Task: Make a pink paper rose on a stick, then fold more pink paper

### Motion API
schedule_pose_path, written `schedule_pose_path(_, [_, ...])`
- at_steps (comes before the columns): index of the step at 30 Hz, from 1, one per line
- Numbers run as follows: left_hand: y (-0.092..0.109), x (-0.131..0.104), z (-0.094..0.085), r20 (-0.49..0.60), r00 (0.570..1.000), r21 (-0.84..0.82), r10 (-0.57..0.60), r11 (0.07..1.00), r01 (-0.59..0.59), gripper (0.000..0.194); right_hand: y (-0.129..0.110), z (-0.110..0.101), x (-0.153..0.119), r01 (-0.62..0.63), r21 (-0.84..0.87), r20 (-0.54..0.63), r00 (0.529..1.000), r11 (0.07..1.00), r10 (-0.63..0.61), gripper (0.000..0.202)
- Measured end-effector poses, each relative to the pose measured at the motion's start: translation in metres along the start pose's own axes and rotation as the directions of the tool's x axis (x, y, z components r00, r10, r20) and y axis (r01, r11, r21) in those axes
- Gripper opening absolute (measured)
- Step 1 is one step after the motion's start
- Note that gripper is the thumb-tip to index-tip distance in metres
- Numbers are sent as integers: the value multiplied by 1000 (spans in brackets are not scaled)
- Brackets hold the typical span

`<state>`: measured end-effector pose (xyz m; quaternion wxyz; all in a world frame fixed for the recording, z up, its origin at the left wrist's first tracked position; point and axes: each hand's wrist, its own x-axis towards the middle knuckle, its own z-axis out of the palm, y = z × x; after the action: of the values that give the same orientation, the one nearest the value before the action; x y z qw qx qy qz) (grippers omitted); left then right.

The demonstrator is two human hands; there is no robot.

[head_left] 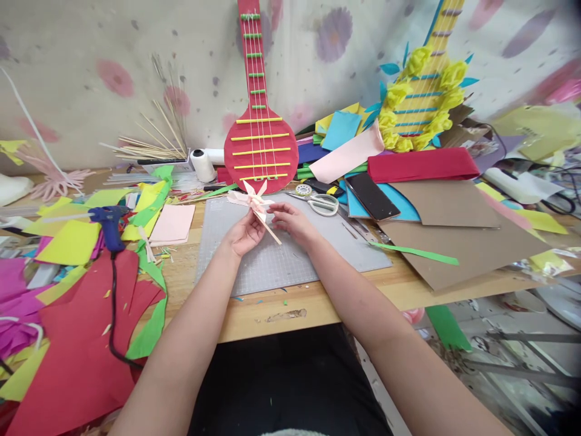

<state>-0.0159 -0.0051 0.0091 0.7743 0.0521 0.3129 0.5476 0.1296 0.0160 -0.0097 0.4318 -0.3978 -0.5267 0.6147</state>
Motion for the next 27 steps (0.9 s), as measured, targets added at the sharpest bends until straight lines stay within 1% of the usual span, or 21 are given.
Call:
schedule_pose_path(2, [-3, -2, 0, 32, 998, 12, -47, 999, 47, 19, 5, 2, 2, 20, -27, -1, 1000, 999, -20, 24])
schedule_pose_path(6, [-9, -2, -2, 43, 989, 51, -139, 989, 137, 21, 15, 8, 8, 71, -86, -19, 997, 994, -73, 18])
schedule_pose_path(9, [-11, -1, -3, 32, 987, 64, -157, 986, 155, 21, 17, 8, 10, 97, -133, -32, 994, 986, -102, 13])
schedule_pose_path(12, [-11, -1, -3, -13, 987, 105, -157, 982, 158, 21, 12, 2, 9, 139, -277, -60, 985, 951, -162, 10])
schedule_pose_path(14, [-10, -2, -1, -44, 987, 139, -156, 977, 160, 20, 7, -2, 7, 200, -389, -76, 966, 899, -247, 11])
schedule_pose_path(16, [-9, -2, 0, -64, 989, 170, -134, 975, 144, 18, 2, -5, 5, 226, -482, -70, 953, 846, -294, 13])
schedule_pose_path(18, [-9, -1, 0, -73, 993, 203, -93, 973, 106, 15, -1, -6, 4, 216, -547, -59, 954, 809, -295, 15])
schedule_pose_path(21, [-8, 1, -2, -56, 998, 251, -27, 967, 40, 13, -2, -7, 3, 185, -601, -39, 965, 777, -260, 16])
schedule_pose_path(24, [-9, 3, -4, -18, 1000, 290, 12, 957, -6, 11, 0, -8, 4, 153, -640, -33, 973, 753, -226, 16])
schedule_pose_path(27, [-9, 3, -4, -19, 999, 302, 40, 953, -33, 9, 5, -9, 5, 156, -661, 31, 983, 734, -181, 15])
